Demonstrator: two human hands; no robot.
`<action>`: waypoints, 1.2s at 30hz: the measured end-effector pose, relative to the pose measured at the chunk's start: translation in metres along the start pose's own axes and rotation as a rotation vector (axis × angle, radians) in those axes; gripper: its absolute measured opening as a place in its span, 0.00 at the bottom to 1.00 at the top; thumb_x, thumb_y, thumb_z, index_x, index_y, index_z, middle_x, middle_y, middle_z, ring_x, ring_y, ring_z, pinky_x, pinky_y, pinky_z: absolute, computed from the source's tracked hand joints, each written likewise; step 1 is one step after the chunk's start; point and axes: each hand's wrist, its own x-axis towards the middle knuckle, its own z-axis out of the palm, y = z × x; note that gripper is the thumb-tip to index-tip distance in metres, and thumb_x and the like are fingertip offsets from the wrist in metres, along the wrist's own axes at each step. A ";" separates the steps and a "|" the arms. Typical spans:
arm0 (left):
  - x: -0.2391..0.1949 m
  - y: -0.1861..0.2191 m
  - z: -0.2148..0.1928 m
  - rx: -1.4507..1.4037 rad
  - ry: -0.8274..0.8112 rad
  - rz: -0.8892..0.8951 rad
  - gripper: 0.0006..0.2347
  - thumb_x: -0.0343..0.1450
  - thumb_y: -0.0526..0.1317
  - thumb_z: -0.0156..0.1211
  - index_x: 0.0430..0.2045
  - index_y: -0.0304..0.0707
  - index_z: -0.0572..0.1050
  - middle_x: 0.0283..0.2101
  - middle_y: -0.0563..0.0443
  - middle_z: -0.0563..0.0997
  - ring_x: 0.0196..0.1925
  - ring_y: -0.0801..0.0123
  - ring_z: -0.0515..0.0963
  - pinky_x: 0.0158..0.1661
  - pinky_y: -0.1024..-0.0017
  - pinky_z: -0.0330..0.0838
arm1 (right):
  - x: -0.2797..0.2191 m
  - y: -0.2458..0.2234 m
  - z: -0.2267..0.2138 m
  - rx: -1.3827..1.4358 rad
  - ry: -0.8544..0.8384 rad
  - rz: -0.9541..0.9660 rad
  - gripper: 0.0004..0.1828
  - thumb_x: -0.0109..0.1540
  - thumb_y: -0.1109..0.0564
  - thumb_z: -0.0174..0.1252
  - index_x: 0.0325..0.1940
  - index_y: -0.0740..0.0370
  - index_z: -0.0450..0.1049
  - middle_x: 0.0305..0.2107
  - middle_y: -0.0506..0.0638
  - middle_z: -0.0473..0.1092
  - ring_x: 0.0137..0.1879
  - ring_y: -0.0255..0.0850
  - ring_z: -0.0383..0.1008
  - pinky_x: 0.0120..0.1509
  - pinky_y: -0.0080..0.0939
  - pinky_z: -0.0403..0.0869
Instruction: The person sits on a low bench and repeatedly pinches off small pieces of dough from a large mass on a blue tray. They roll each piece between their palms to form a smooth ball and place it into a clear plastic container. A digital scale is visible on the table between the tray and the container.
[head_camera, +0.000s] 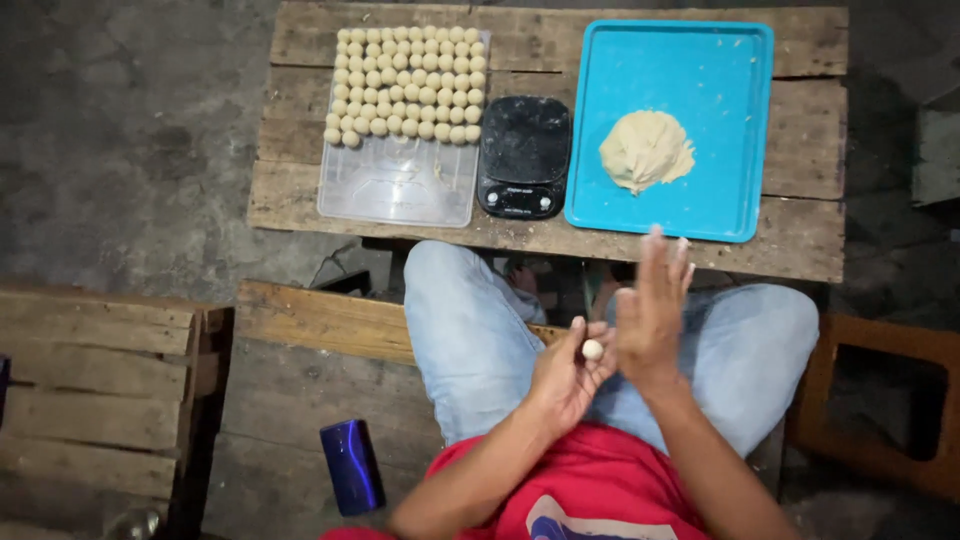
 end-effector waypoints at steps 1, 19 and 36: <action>0.006 0.007 -0.001 -0.034 0.013 0.005 0.10 0.76 0.40 0.60 0.45 0.31 0.78 0.40 0.39 0.83 0.38 0.56 0.87 0.39 0.64 0.87 | -0.003 0.003 -0.001 0.176 0.060 0.058 0.32 0.74 0.49 0.37 0.82 0.60 0.50 0.78 0.57 0.46 0.81 0.61 0.38 0.82 0.62 0.39; 0.169 0.394 -0.053 0.819 0.679 1.180 0.19 0.61 0.33 0.68 0.48 0.44 0.81 0.45 0.46 0.84 0.47 0.63 0.84 0.46 0.63 0.80 | -0.065 0.066 0.074 0.476 -0.035 0.611 0.14 0.71 0.59 0.58 0.60 0.64 0.78 0.45 0.59 0.78 0.48 0.48 0.81 0.53 0.47 0.79; 0.172 0.401 -0.043 0.584 0.551 1.245 0.24 0.65 0.32 0.64 0.59 0.38 0.72 0.55 0.37 0.81 0.57 0.52 0.82 0.46 0.58 0.86 | -0.076 0.085 0.095 0.475 -0.002 0.605 0.08 0.68 0.62 0.62 0.50 0.65 0.82 0.38 0.60 0.80 0.43 0.47 0.82 0.45 0.48 0.81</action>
